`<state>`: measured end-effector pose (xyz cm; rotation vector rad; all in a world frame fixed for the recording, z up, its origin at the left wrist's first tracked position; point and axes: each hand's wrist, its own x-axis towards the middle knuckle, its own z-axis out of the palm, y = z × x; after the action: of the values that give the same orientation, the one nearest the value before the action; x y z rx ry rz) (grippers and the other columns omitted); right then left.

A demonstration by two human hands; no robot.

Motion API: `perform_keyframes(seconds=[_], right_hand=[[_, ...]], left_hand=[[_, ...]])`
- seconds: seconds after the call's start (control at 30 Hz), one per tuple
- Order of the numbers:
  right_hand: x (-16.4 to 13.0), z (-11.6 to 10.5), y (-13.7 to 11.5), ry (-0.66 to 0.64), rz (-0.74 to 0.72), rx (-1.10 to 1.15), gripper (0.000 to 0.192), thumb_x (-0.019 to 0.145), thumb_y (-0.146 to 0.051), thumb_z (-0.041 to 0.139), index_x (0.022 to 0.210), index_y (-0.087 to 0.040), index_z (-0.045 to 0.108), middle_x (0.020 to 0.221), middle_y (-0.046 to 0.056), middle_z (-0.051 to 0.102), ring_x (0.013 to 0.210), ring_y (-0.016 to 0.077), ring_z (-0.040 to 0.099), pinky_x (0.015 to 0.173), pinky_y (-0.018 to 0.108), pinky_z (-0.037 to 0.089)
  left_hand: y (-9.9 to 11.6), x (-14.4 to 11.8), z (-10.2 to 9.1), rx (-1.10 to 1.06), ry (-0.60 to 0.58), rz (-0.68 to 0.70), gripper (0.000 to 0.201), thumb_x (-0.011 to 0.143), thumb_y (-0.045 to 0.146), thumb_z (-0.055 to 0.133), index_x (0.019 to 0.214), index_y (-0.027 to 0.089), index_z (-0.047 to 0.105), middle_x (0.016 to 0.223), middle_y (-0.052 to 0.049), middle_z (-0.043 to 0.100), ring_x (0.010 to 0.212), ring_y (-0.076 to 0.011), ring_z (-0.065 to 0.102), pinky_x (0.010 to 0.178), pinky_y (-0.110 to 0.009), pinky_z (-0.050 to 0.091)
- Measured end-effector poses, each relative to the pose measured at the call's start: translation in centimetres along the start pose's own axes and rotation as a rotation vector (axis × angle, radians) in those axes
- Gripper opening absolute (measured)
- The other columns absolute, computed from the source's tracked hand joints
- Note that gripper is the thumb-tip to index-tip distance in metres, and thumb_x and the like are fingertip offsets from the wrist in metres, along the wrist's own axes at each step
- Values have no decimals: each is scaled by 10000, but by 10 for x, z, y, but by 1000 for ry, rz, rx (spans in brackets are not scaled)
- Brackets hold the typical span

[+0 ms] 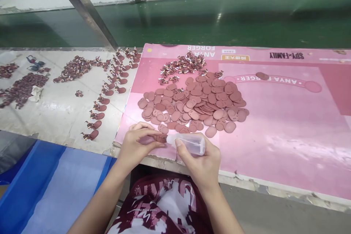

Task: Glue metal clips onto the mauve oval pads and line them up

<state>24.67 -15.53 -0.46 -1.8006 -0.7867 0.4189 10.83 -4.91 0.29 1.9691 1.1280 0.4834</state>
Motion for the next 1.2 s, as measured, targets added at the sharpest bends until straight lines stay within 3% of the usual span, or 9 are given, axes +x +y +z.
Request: perform_keyframes(seconds=[0.37,1.2], right_hand=[[-1,0,2,-19,-25,-9,201,721,-385,707,672,-191,685,550,10,657,455,146,582,431,227,456],[-2,-5,2,-30,-47,13,147,727,-325,696,667,-192,672,544,-9,649,446,124,576,423,196,442]], left_hand=[[-4,-3,2,-54,10,-50,259,542,184,889,762,263,776,837,-18,658,896,-226,623,887,-403,452],[-4,-2,2,-25,29,-6,261,530,179,894,747,254,770,799,5,675,819,-190,630,857,-392,440]])
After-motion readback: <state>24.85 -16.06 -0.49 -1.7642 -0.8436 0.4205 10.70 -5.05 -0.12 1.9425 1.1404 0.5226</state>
